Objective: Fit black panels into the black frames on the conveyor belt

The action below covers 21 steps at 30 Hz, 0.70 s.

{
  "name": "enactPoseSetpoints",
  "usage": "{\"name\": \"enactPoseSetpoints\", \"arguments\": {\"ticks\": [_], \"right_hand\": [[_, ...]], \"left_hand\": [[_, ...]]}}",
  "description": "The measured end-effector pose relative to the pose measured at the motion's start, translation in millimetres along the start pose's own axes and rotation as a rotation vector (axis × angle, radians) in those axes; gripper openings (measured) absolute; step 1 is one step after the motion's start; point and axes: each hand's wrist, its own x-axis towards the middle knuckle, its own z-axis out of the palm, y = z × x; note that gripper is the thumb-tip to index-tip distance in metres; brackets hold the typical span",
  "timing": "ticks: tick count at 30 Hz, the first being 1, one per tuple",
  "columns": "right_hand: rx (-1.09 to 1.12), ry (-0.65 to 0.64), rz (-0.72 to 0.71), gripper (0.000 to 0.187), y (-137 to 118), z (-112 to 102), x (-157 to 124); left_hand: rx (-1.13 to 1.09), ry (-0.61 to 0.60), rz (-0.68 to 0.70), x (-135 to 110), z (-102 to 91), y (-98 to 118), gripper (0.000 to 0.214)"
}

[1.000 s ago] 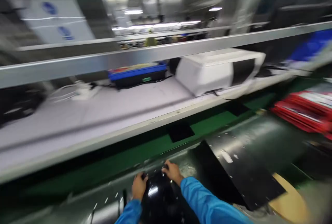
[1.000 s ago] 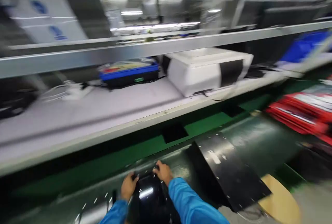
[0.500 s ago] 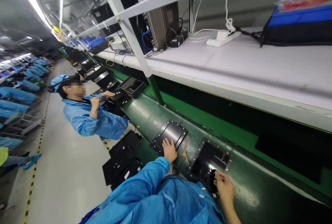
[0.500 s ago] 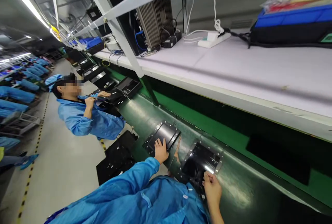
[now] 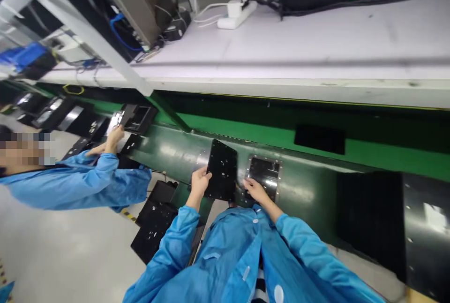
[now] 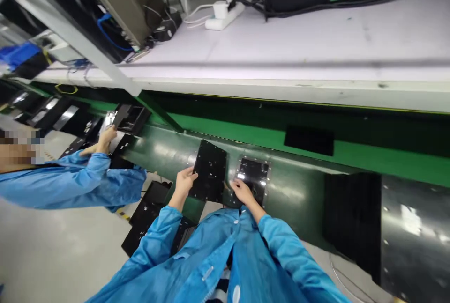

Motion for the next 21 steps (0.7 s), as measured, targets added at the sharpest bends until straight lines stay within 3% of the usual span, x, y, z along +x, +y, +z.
{"name": "enactPoseSetpoints", "arguments": {"ticks": [2,4,7,10,12,16,21], "right_hand": [[0.080,0.082,0.007,0.056,0,-3,-5],[0.113,0.233,0.024,0.061,5,-17,-12],[0.035,0.421,0.111,0.061,19,-49,-21],[-0.192,0.497,0.228,0.056,32,-77,-28],[-0.366,0.515,0.282,0.054,36,-87,-33],[-0.606,0.479,0.324,0.048,42,-91,-42],[-0.612,0.526,0.378,0.042,46,-91,-40]], "left_hand": [[-0.280,-0.120,-0.076,3,20.2,-7,0.052],[-0.379,-0.195,-0.130,6,54.2,-20,0.054],[-0.336,-0.229,-0.195,8,111.6,-38,0.046],[-0.148,-0.276,-0.236,8,152.1,-50,0.031],[0.040,-0.299,-0.221,5,164.0,-54,0.025],[0.478,-0.314,-0.105,0,164.1,-57,0.025],[0.766,-0.274,-0.011,3,167.7,-53,0.035]]}}
